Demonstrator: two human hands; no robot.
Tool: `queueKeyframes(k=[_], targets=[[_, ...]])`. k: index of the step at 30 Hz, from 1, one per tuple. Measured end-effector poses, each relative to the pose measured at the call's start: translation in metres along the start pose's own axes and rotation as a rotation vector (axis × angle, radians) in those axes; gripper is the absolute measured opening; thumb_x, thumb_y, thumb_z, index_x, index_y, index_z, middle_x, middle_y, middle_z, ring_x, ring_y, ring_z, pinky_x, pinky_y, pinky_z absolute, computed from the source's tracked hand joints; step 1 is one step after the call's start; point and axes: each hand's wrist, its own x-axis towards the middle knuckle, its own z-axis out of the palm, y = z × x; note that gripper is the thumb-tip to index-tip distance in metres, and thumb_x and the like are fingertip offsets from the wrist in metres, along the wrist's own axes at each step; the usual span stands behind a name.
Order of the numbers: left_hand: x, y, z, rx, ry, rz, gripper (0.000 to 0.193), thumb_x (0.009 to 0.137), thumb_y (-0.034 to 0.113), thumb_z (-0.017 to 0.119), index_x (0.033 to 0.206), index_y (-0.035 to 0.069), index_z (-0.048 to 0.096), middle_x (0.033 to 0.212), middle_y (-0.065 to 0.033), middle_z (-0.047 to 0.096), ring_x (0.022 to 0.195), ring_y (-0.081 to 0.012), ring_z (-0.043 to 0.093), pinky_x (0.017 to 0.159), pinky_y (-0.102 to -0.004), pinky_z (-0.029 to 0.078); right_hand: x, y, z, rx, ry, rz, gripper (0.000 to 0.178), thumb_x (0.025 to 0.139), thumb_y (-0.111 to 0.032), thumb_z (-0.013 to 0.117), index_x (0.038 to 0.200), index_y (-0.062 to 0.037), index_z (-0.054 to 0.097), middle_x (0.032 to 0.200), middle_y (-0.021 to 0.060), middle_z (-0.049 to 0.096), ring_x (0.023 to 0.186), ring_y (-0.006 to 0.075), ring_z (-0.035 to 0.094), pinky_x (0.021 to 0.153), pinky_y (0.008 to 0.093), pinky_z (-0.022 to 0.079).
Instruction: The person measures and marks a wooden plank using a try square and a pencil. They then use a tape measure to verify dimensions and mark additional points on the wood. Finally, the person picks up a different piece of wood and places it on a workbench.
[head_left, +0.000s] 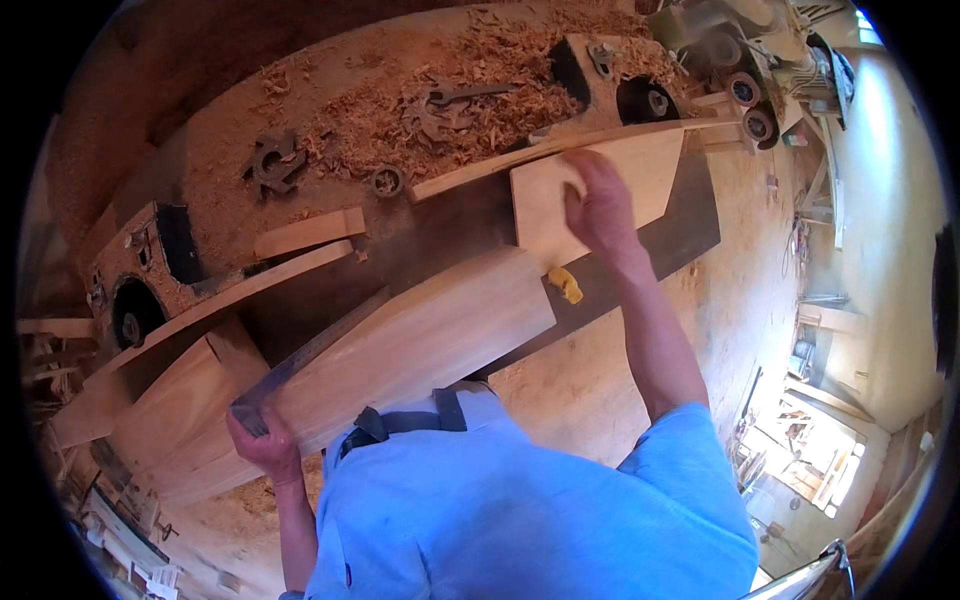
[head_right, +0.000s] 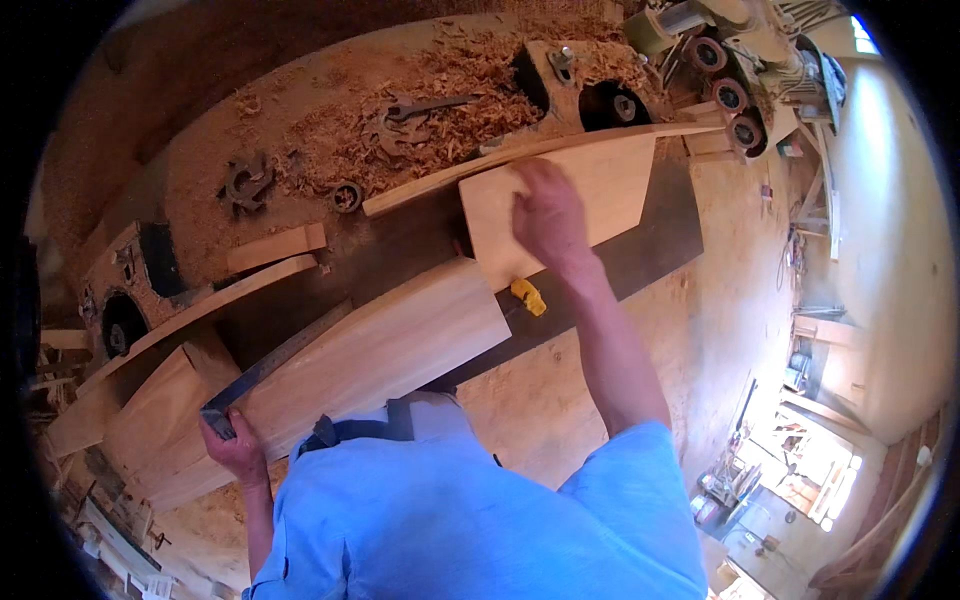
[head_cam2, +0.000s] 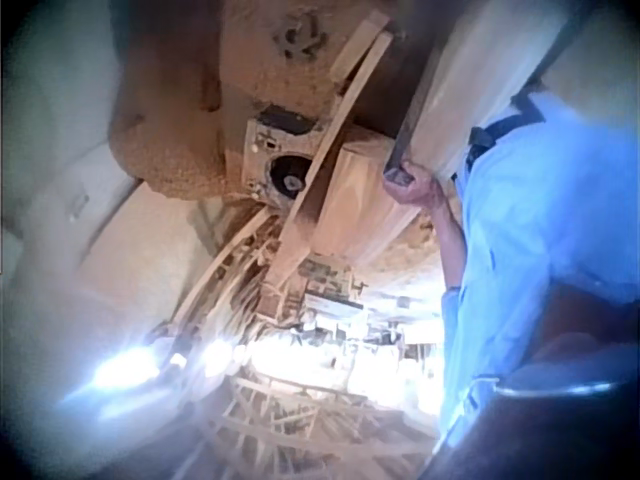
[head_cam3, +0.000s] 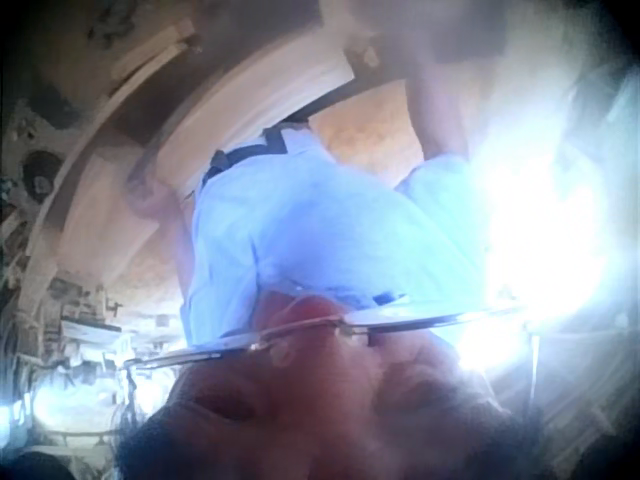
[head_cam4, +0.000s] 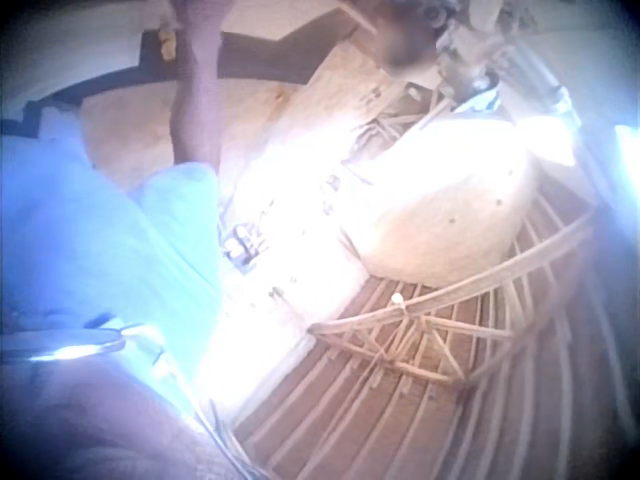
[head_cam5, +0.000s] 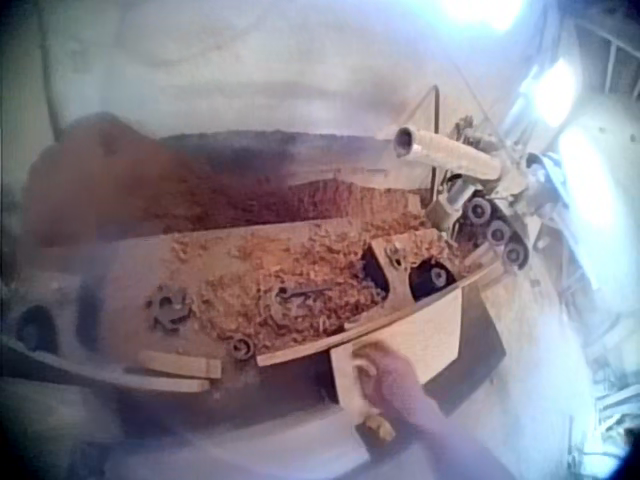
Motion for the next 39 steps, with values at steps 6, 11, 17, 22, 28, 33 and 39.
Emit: queueKeyframes(k=[6, 11, 17, 22, 28, 33, 39], targets=[[0.002, 0.010, -0.004, -0.012, -0.031, -0.066, 0.035, 0.087, 0.006, 0.066, 0.119, -0.006, 0.058, 0.109, -0.0197, 0.065, 0.098, -0.0317, 0.063, 0.088, -0.0373, 0.049, 0.012, -0.089, 0.038, -0.206, -0.801, 0.079, 0.018, 0.084, -0.021, 0.064, 0.091, -0.0083, 0.074, 0.089, 0.0159, 0.073, 0.086, 0.0349, 0.070, 0.074, 0.0445, 0.056], [0.002, 0.002, 0.001, -0.017, 0.020, 0.026, 0.038, 0.087, 0.005, 0.065, 0.122, -0.006, 0.058, 0.114, -0.0217, 0.064, 0.104, -0.0351, 0.062, 0.092, -0.0409, 0.048, 0.028, -0.078, 0.085, -0.498, -1.063, 0.014, 0.021, 0.079, -0.022, 0.063, 0.090, -0.0088, 0.076, 0.092, 0.0133, 0.074, 0.088, 0.0315, 0.072, 0.076, 0.0421, 0.058], [-0.005, 0.004, 0.002, -0.014, 0.091, 0.062, 0.040, 0.086, 0.007, 0.067, 0.123, -0.005, 0.057, 0.114, -0.0219, 0.063, 0.105, -0.0377, 0.060, 0.093, -0.0435, 0.046, 0.012, -0.036, 0.088, -0.532, -1.046, 0.057, 0.026, 0.077, -0.027, 0.068, 0.094, -0.0090, 0.076, 0.097, 0.0162, 0.073, 0.093, 0.0323, 0.071, 0.079, 0.0421, 0.057], [-0.002, 0.000, 0.001, -0.045, 0.082, 0.051, 0.042, 0.087, 0.010, 0.067, 0.125, -0.004, 0.057, 0.113, -0.0215, 0.063, 0.104, -0.0370, 0.060, 0.093, -0.0427, 0.046, 0.003, -0.019, 0.068, -0.180, -0.772, 0.276, 0.033, 0.077, -0.033, 0.072, 0.097, -0.0082, 0.076, 0.098, 0.0175, 0.072, 0.095, 0.0341, 0.070, 0.083, 0.0420, 0.056], [0.001, 0.003, 0.003, -0.088, 0.084, 0.053, 0.045, 0.087, 0.010, 0.067, 0.128, -0.005, 0.056, 0.119, -0.0218, 0.063, 0.111, -0.0370, 0.060, 0.097, -0.0411, 0.045, -0.013, -0.016, 0.038, -0.118, -0.604, 0.428, 0.038, 0.080, -0.038, 0.070, 0.095, -0.0037, 0.075, 0.096, 0.0181, 0.072, 0.093, 0.0332, 0.070, 0.082, 0.0413, 0.055], [0.004, 0.001, 0.003, -0.007, 0.057, 0.092, 0.046, 0.085, 0.007, 0.065, 0.128, -0.006, 0.055, 0.122, -0.0224, 0.063, 0.112, -0.0360, 0.060, 0.099, -0.0392, 0.045, 0.008, -0.022, 0.065, -0.304, -0.897, 0.422, 0.025, 0.075, -0.031, 0.072, 0.087, -0.0095, 0.077, 0.094, 0.0154, 0.073, 0.091, 0.0313, 0.070, 0.076, 0.0411, 0.056], [0.003, 0.013, -0.009, -0.201, -0.003, 0.039, 0.046, 0.085, 0.007, 0.067, 0.127, -0.007, 0.056, 0.113, -0.0151, 0.064, 0.102, -0.0261, 0.061, 0.092, -0.0355, 0.047, 0.007, -0.022, 0.114, -0.433, -0.934, 0.416, 0.021, 0.070, -0.022, 0.064, 0.084, -0.0136, 0.078, 0.094, 0.0118, 0.074, 0.090, 0.0289, 0.071, 0.077, 0.0416, 0.057]])
